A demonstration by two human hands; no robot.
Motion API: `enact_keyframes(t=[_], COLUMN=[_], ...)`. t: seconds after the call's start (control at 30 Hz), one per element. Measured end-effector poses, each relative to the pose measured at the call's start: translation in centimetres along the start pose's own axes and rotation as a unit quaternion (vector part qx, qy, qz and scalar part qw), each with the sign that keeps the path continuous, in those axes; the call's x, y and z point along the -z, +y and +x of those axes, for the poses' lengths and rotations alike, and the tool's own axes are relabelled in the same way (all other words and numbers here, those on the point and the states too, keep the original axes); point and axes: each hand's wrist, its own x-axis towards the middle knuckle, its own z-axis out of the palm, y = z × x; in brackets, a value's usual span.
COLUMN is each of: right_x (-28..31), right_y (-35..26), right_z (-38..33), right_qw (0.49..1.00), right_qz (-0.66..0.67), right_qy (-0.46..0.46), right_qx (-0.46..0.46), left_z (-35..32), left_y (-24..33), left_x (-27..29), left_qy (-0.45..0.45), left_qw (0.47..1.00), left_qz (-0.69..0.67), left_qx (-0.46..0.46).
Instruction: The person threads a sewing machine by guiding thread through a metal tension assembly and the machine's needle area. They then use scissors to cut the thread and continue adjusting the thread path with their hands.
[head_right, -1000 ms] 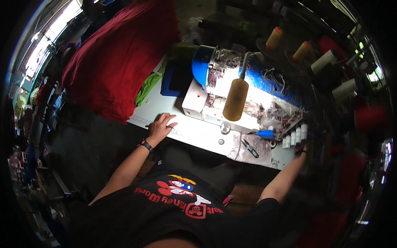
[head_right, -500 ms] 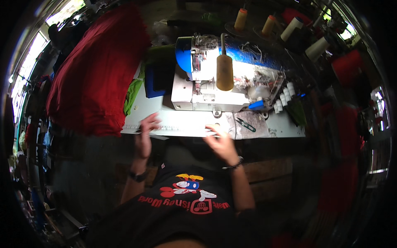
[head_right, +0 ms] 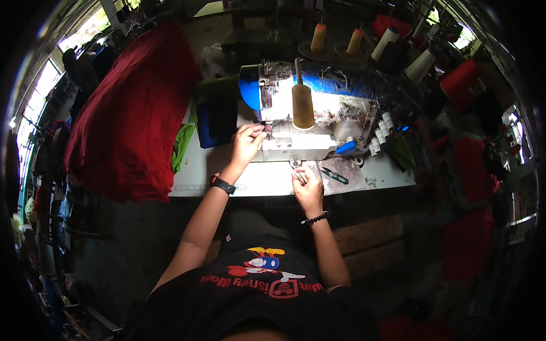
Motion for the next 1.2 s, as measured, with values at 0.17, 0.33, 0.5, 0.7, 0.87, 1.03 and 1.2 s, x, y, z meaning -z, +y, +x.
enact_keyframes(t=[0.17,0.33,0.5,0.7,0.87,1.03,1.2], right_x=[-0.3,-1.3,-3.5,-7.1,-8.1,-6.2,-6.0], right_y=[2.0,1.1,-2.0,-2.8,-1.3,-1.6,-2.3], right_z=[-0.2,0.9,5.6,10.1,11.0,10.3,10.7], right_qw=[1.000,0.996,0.925,0.909,0.925,0.947,0.934], right_qz=[0.013,-0.078,-0.257,-0.315,-0.271,-0.185,-0.194], right_qy=[0.000,-0.023,0.002,0.038,0.033,0.000,-0.072], right_qx=[-0.023,0.038,0.280,0.270,0.262,0.262,0.291], left_z=[1.4,1.7,1.6,1.3,1.6,2.5,1.5], left_y=[0.8,0.7,0.7,-3.8,-4.9,-2.0,-2.6], left_x=[-1.0,0.0,1.5,0.7,1.2,0.1,-2.7], left_qy=[-0.012,0.004,-0.023,-0.075,-0.101,-0.100,0.008], left_qw=[0.999,0.990,0.999,0.973,0.942,0.902,0.737], left_qz=[0.040,0.118,0.008,-0.185,-0.286,-0.384,-0.556], left_qx=[0.006,-0.079,-0.047,0.119,0.139,0.169,0.383])
